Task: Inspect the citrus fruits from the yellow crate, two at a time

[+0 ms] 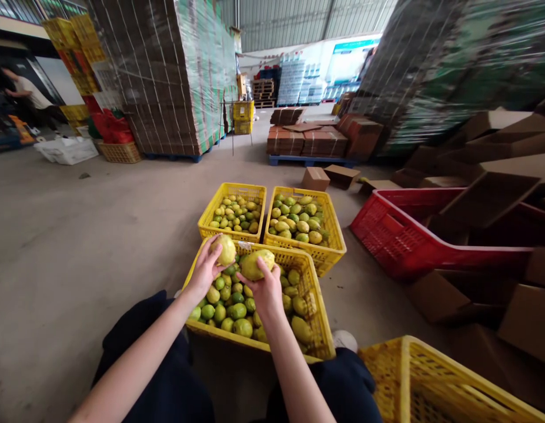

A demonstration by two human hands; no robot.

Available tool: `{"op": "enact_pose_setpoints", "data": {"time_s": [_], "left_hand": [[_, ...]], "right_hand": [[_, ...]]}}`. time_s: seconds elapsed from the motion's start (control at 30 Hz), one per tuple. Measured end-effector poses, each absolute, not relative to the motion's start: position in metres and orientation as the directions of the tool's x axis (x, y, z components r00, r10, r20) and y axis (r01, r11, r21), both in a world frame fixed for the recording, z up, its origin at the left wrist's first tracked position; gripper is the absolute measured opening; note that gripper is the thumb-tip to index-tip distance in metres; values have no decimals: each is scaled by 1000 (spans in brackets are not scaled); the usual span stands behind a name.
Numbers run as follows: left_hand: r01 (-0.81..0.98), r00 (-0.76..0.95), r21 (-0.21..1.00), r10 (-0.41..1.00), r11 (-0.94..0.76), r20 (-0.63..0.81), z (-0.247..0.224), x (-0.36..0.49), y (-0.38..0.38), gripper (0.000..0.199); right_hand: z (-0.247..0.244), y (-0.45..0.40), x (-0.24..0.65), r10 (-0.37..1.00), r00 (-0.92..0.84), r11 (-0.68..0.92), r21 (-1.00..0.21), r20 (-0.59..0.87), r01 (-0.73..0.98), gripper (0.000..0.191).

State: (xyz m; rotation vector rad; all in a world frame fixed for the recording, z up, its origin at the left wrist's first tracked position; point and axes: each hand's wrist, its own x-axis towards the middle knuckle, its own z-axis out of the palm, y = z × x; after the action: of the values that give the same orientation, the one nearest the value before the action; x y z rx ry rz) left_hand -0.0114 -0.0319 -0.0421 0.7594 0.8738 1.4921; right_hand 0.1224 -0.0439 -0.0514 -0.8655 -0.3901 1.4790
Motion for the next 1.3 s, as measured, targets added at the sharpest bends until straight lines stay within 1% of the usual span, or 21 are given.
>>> {"op": "enact_pose_setpoints", "data": {"time_s": [0.07, 0.13, 0.2, 0.27, 0.33, 0.4, 0.5, 0.63, 0.7, 0.77, 0.8, 0.83, 0.9, 0.93, 0.97, 1.03, 1.1, 1.13, 1.2, 1.3], "left_hand": [[-369, -201, 909, 972, -191, 123, -41, -14, -36, 49], [-289, -251, 907, 939, -305, 236, -37, -15, -42, 55], [-271, -267, 902, 927, -335, 264, -30, -16, -48, 56], [-308, -291, 901, 932, -307, 218, -22, -15, -53, 53], [-369, -312, 889, 937, -270, 155, -15, -13, -57, 49], [-390, -300, 887, 945, -248, 132, -12, -12, -60, 48], [-328, -265, 907, 947, -265, 180, -11, -12, -60, 49], [-240, -275, 911, 923, -336, 268, -15, -15, -57, 50], [-254, -235, 925, 946, -282, 224, -20, -15, -54, 44], [-355, -185, 923, 979, -149, 87, -25, -15, -50, 31], [-431, -156, 900, 988, -59, -10, -27, -14, -48, 27], [-510, -115, 859, 987, 40, -115, -29, -14, -46, 28], [-637, 26, 732, 956, 240, -291, -32, -12, -41, 39], [-673, 121, 665, 935, 324, -333, -33, -11, -39, 44], [-696, 212, 606, 917, 385, -339, -33, -11, -37, 46], [-735, 352, 511, 895, 445, -274, -33, -9, -34, 46], [-783, 418, 414, 886, 464, -203, -32, -6, -33, 43], [-806, 426, 363, 884, 468, -193, -31, -5, -34, 41], [-848, 410, 264, 885, 459, -220, -29, -1, -34, 37], [-898, 358, 167, 895, 408, -265, -25, 6, -35, 27]], "right_hand": [[-53, -47, 119, 965, 240, 43, -841, -104, -539, 51], [-55, -50, 116, 945, 322, 188, -907, 62, -376, 58], [-54, -53, 113, 908, 381, 287, -921, 173, -265, 61], [-52, -55, 112, 872, 431, 342, -918, 231, -200, 61], [-49, -57, 110, 857, 451, 356, -919, 248, -170, 61], [-45, -57, 110, 863, 446, 346, -922, 239, -175, 60], [-41, -58, 110, 869, 438, 341, -919, 229, -197, 59], [-40, -58, 114, 888, 386, 345, -917, 249, -202, 59], [-40, -58, 116, 923, 331, 281, -930, 194, -237, 56], [-41, -57, 117, 956, 283, 170, -925, 71, -341, 45], [-41, -56, 118, 968, 250, 106, -903, -1, -416, 39], [-41, -55, 119, 975, 209, 44, -868, -70, -494, 33], [-41, -52, 120, 978, 103, -77, -776, -180, -626, 30], [-40, -51, 121, 974, 35, -143, -731, -223, -667, 32], [-40, -49, 123, 965, -28, -207, -687, -262, -696, 34], [-39, -47, 126, 942, -123, -296, -594, -313, -748, 35], [-39, -46, 129, 931, -189, -329, -491, -312, -806, 33], [-40, -46, 130, 934, -207, -324, -442, -291, -837, 32], [-43, -46, 132, 945, -224, -300, -352, -240, -887, 33], [-46, -46, 133, 952, -182, -243, -248, -245, -938, 32]]}}
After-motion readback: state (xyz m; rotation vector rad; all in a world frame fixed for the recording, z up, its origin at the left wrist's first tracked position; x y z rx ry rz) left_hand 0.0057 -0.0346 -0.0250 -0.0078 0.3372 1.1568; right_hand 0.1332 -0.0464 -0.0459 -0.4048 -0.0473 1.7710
